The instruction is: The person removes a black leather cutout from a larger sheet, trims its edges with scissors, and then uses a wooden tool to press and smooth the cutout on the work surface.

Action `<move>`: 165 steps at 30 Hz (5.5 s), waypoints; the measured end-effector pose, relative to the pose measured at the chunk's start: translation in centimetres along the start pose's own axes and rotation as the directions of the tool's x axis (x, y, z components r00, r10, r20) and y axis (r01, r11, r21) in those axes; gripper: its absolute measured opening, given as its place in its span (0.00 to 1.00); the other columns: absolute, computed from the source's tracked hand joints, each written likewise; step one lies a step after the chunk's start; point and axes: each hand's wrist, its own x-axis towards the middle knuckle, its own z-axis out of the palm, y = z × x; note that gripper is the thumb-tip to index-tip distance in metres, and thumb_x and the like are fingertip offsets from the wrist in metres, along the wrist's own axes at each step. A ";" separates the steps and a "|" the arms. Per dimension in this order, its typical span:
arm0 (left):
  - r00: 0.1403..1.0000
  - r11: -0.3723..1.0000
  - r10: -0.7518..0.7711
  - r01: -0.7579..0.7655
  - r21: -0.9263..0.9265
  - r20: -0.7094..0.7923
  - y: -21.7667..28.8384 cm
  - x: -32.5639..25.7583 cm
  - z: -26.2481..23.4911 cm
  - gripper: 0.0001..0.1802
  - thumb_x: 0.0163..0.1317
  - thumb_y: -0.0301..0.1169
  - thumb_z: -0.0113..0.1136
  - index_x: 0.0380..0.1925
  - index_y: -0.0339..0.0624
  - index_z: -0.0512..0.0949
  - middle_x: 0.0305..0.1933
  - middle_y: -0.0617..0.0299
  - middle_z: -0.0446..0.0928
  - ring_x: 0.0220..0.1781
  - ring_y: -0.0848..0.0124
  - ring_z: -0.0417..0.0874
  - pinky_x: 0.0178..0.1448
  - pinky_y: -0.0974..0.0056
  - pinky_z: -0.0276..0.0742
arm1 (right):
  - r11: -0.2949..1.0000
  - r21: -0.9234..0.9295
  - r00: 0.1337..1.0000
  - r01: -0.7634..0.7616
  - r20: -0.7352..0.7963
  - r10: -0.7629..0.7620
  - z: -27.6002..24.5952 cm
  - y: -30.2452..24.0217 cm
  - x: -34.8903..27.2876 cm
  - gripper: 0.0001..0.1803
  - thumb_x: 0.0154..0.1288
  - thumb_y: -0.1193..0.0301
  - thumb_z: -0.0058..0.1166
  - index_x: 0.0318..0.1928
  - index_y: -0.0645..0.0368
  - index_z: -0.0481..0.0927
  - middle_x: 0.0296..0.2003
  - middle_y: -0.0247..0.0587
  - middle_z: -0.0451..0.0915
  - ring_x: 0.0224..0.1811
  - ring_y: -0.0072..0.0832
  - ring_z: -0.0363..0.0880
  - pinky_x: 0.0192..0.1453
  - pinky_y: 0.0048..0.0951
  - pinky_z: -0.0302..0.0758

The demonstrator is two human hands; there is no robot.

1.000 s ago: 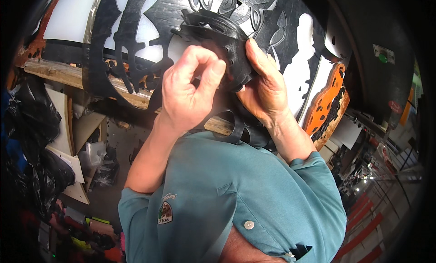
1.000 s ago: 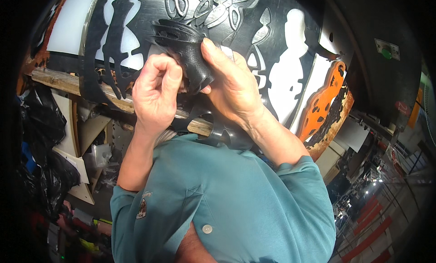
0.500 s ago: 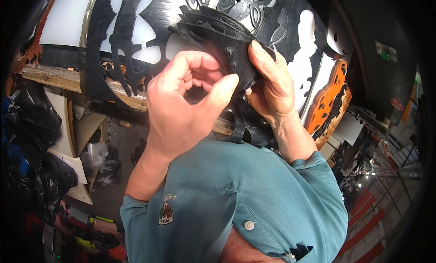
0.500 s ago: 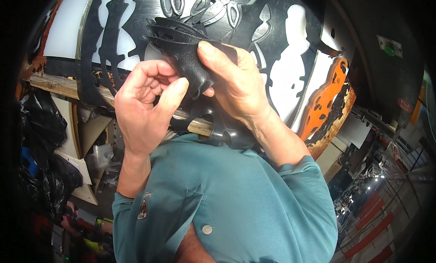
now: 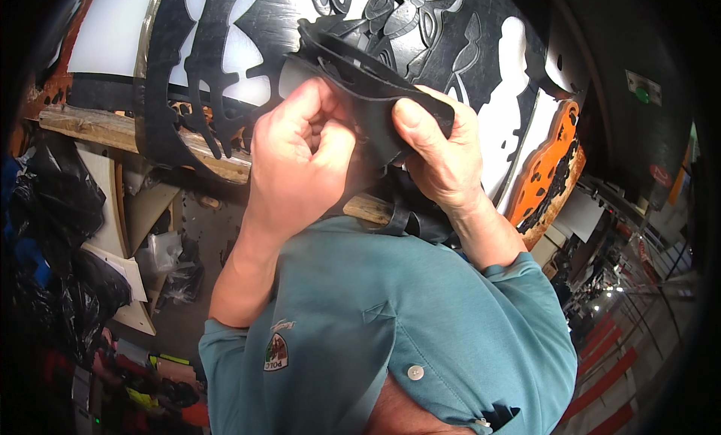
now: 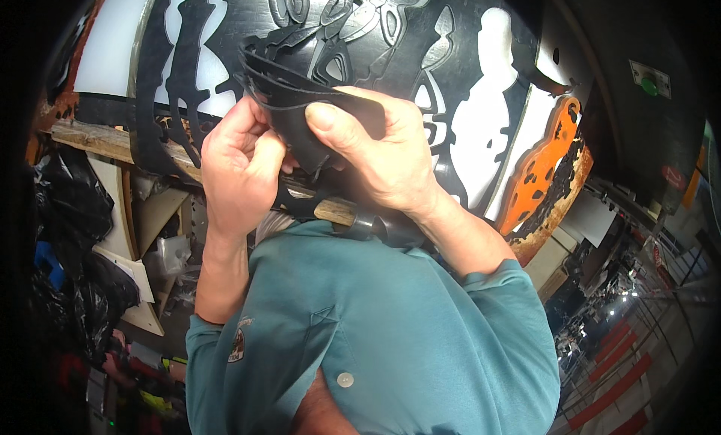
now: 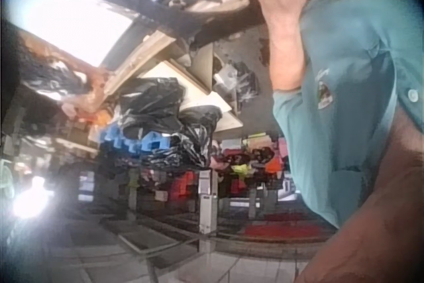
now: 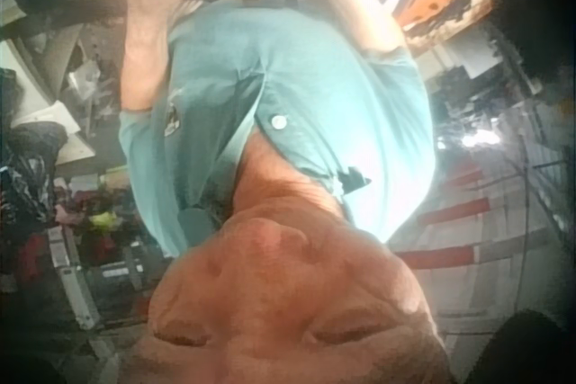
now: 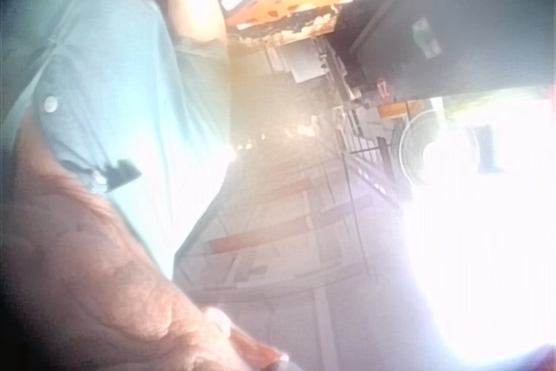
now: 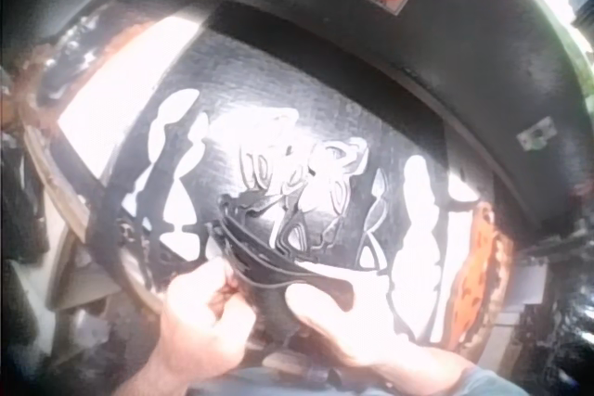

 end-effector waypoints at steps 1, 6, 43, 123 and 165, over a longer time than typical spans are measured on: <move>1.000 1.000 0.001 -0.001 -0.017 0.009 -0.1 -0.1 0.0 0.06 0.67 0.18 0.53 0.41 0.30 0.77 0.33 0.62 0.82 0.34 0.81 0.79 0.40 0.71 0.78 | 0.998 0.051 0.999 0.031 0.021 -0.032 0.1 -0.1 0.0 0.16 0.78 0.64 0.62 0.49 0.68 0.85 0.37 0.36 0.86 0.36 0.18 0.80 0.42 0.22 0.77; 0.972 0.975 0.222 -0.222 -0.009 0.079 -0.8 0.0 0.1 0.08 0.69 0.23 0.60 0.45 0.31 0.77 0.32 0.61 0.82 0.33 0.79 0.80 0.38 0.69 0.78 | 0.997 -0.048 0.997 0.064 -0.033 -0.066 0.2 0.0 0.0 0.15 0.78 0.65 0.62 0.48 0.68 0.84 0.35 0.34 0.85 0.36 0.17 0.79 0.41 0.22 0.76; 0.901 0.950 0.257 -0.168 0.264 -0.351 -4.8 -2.3 -16.1 0.13 0.83 0.31 0.53 0.34 0.39 0.75 0.29 0.68 0.72 0.29 0.82 0.70 0.32 0.74 0.66 | 0.791 -0.076 0.594 0.607 -0.618 -0.515 -18.4 -11.8 -0.2 0.11 0.79 0.68 0.58 0.49 0.65 0.82 0.41 0.42 0.87 0.33 0.27 0.83 0.30 0.24 0.72; 0.893 0.870 0.167 -0.333 0.364 0.418 1.3 1.0 3.4 0.08 0.63 0.25 0.62 0.28 0.31 0.76 0.17 0.58 0.71 0.19 0.75 0.72 0.24 0.64 0.69 | 0.963 -0.206 0.984 0.173 0.072 -0.162 -5.9 -0.5 -3.9 0.17 0.78 0.67 0.60 0.31 0.66 0.79 0.27 0.28 0.74 0.31 0.16 0.68 0.35 0.25 0.67; 0.978 0.990 -0.137 0.131 0.051 0.160 1.8 -0.5 4.9 0.10 0.65 0.26 0.73 0.39 0.33 0.82 0.33 0.69 0.81 0.32 0.87 0.76 0.36 0.77 0.75 | 0.975 0.005 0.938 0.224 -0.274 -0.214 -3.9 -0.4 -4.4 0.08 0.76 0.71 0.64 0.47 0.65 0.87 0.38 0.32 0.86 0.38 0.16 0.80 0.44 0.20 0.77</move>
